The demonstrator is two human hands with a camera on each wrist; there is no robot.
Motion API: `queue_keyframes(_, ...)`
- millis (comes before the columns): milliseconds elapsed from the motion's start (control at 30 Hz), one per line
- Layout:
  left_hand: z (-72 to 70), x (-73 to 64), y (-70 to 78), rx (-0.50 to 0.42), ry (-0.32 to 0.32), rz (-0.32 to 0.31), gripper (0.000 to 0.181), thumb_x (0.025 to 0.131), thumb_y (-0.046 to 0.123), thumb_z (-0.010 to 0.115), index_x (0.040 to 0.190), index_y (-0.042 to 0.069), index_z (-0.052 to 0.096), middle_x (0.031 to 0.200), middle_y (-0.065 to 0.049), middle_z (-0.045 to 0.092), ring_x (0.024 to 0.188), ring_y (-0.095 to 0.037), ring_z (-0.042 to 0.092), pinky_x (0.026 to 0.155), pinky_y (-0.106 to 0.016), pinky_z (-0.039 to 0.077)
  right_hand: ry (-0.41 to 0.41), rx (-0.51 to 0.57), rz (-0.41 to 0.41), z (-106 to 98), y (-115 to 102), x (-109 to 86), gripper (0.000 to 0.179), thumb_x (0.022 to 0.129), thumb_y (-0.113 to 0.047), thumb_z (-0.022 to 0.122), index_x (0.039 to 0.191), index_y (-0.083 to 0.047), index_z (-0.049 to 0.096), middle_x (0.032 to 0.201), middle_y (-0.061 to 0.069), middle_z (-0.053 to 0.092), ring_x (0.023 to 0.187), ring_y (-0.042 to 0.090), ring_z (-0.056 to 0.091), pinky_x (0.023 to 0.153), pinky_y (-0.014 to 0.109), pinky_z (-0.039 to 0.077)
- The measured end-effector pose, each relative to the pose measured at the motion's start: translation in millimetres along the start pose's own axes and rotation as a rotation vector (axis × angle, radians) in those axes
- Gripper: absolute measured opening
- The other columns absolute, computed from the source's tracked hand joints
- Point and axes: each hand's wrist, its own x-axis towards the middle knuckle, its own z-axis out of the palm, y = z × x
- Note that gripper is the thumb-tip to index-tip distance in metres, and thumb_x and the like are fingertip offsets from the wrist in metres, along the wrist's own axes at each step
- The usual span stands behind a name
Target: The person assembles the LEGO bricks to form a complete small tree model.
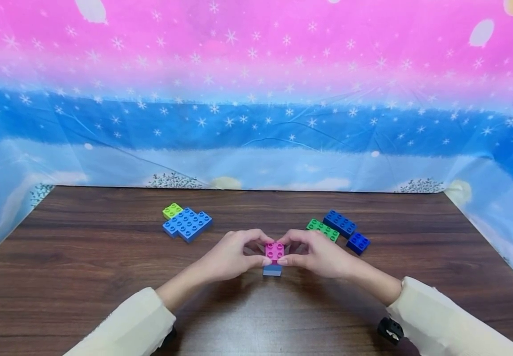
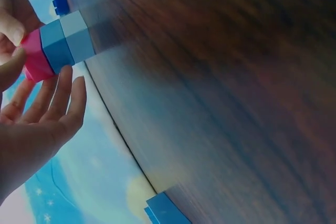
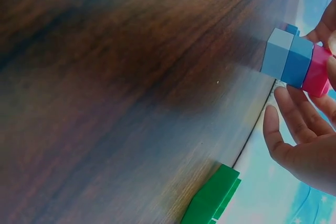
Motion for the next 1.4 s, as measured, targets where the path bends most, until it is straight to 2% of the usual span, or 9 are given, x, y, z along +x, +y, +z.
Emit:
queue_keyframes(367, -1.1, 0.0, 2.2, 0.004, -0.005, -0.015, 0.019, 0.084, 0.01, 0.065, 0.102, 0.007, 0.061, 0.098, -0.005, 0.065, 0.091, -0.021, 0.061, 0.078, -0.032, 0.048, 0.005, 0.001, -0.016, 0.3, 0.7, 1.3, 0.021, 0.087, -0.018, 0.063, 0.106, -0.01, 0.062, 0.09, -0.002, 0.063, 0.079, 0.013, 0.056, 0.065, 0.03, 0.048)
queue_keyframes(867, -0.6, 0.6, 2.2, -0.003, -0.015, -0.036, 0.019, 0.084, 0.012, 0.066, 0.102, 0.008, 0.061, 0.095, -0.003, 0.064, 0.094, -0.022, 0.059, 0.083, -0.039, 0.045, 0.029, -0.046, 0.029, -0.3, -2.3, 1.6, 0.023, 0.084, -0.021, 0.067, 0.103, -0.011, 0.066, 0.077, -0.004, 0.058, 0.067, 0.014, 0.048, 0.057, 0.024, 0.042)
queue_keyframes(1100, -1.4, 0.6, 1.1, -0.018, -0.032, -0.049, 0.018, 0.086, 0.014, 0.065, 0.103, 0.009, 0.06, 0.096, -0.003, 0.064, 0.095, -0.022, 0.059, 0.082, -0.039, 0.046, 0.0, -0.017, 0.024, -1.8, -0.2, 1.7, 0.023, 0.085, -0.022, 0.066, 0.105, -0.011, 0.064, 0.081, -0.002, 0.06, 0.07, 0.014, 0.053, 0.06, 0.027, 0.045)
queue_keyframes(1400, -2.5, 0.5, 1.2, 0.001, -0.039, -0.047, 0.018, 0.086, 0.015, 0.064, 0.103, 0.01, 0.06, 0.095, -0.002, 0.065, 0.092, -0.019, 0.059, 0.079, -0.035, 0.046, -0.045, -0.022, 0.024, -6.5, 1.1, 1.6, 0.026, 0.086, -0.027, 0.063, 0.109, -0.013, 0.062, 0.092, -0.003, 0.063, 0.083, 0.013, 0.057, 0.069, 0.03, 0.048)
